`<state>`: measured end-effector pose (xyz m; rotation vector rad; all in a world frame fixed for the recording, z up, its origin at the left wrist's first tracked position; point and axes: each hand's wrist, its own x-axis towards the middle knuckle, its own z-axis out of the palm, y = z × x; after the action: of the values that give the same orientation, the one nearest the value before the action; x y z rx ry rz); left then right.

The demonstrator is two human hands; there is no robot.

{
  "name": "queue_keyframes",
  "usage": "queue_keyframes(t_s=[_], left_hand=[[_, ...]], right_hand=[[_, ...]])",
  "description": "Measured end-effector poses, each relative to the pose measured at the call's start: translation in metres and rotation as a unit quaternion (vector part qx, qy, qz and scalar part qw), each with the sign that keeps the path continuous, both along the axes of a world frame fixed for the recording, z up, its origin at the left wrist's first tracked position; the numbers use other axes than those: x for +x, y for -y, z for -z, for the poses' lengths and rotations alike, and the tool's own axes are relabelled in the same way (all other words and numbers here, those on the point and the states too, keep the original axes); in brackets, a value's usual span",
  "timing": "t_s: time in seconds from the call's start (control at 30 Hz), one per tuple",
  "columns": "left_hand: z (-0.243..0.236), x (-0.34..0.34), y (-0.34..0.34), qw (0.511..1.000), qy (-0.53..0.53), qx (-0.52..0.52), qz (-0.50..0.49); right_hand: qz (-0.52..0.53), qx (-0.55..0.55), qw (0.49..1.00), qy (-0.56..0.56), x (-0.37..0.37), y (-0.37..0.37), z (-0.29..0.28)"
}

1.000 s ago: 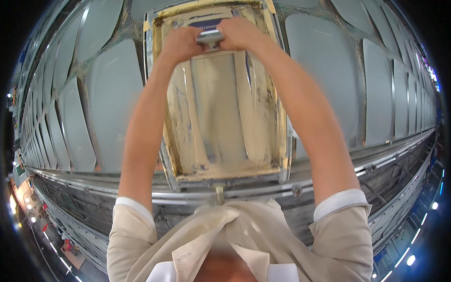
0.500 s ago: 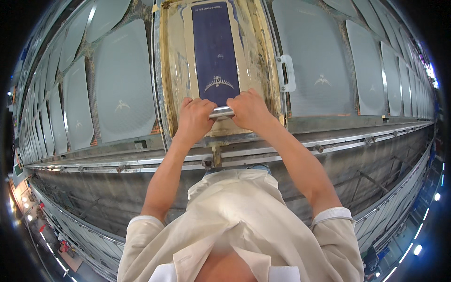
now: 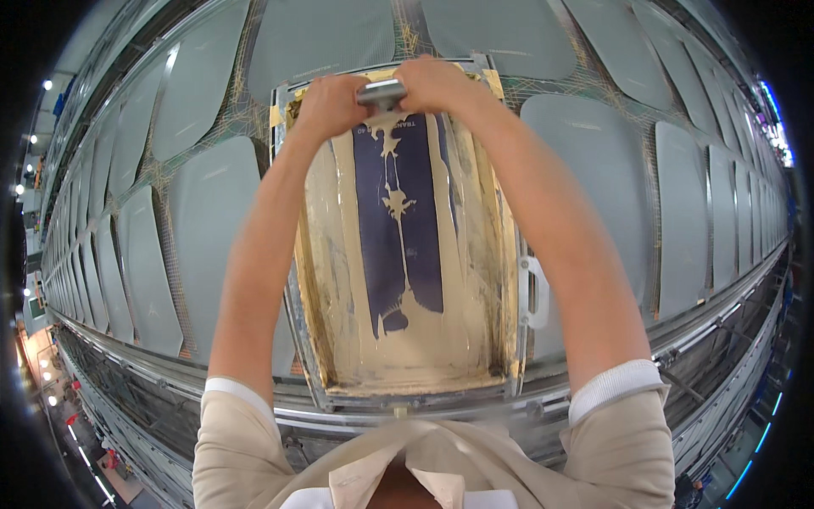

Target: The person uses a squeegee to pull ink across a screen-printing frame mounted on a rail, repeatedly wiping the squeegee and reapplying ink to the screen. The person continues this cycle of pulling ink and cleaning the squeegee throughout the clip.

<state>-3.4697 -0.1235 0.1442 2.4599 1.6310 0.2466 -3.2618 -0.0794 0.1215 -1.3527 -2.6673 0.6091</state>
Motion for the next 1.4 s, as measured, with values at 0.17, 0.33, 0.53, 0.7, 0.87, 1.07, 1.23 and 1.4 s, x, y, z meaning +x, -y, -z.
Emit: queue_keyframes(t_s=[0.17,0.33,0.53,0.7,0.87,1.07,1.23,1.4], left_hand=[[0.026,-0.015,-0.051,0.997,0.049,-0.051,-0.009],[0.020,-0.012,-0.049,0.995,0.072,-0.073,-0.017],[0.016,-0.006,0.032,0.997,0.065,-0.030,-0.014],[0.014,0.004,0.167,0.995,0.095,-0.017,0.013],[0.010,0.021,0.346,0.993,0.114,-0.010,0.006],[-0.001,0.030,0.423,0.993,0.101,0.053,-0.012],[-0.021,0.030,0.429,0.998,0.058,0.028,-0.015],[-0.002,0.027,0.434,0.997,0.066,0.013,-0.032]], right_hand=[[-0.024,0.007,1.000,0.008,-0.012,-0.044,0.009],[0.017,0.004,1.000,0.019,-0.012,-0.041,0.006],[0.004,-0.021,1.000,0.006,-0.008,0.042,-0.011],[0.015,-0.038,0.999,0.006,0.006,0.180,-0.006],[-0.006,-0.040,0.999,0.015,0.018,0.354,-0.019],[0.052,-0.149,0.985,-0.076,0.038,0.405,-0.049],[0.405,0.171,0.894,-0.092,0.125,0.320,0.016],[0.460,0.035,0.882,-0.095,0.144,0.317,0.054]])
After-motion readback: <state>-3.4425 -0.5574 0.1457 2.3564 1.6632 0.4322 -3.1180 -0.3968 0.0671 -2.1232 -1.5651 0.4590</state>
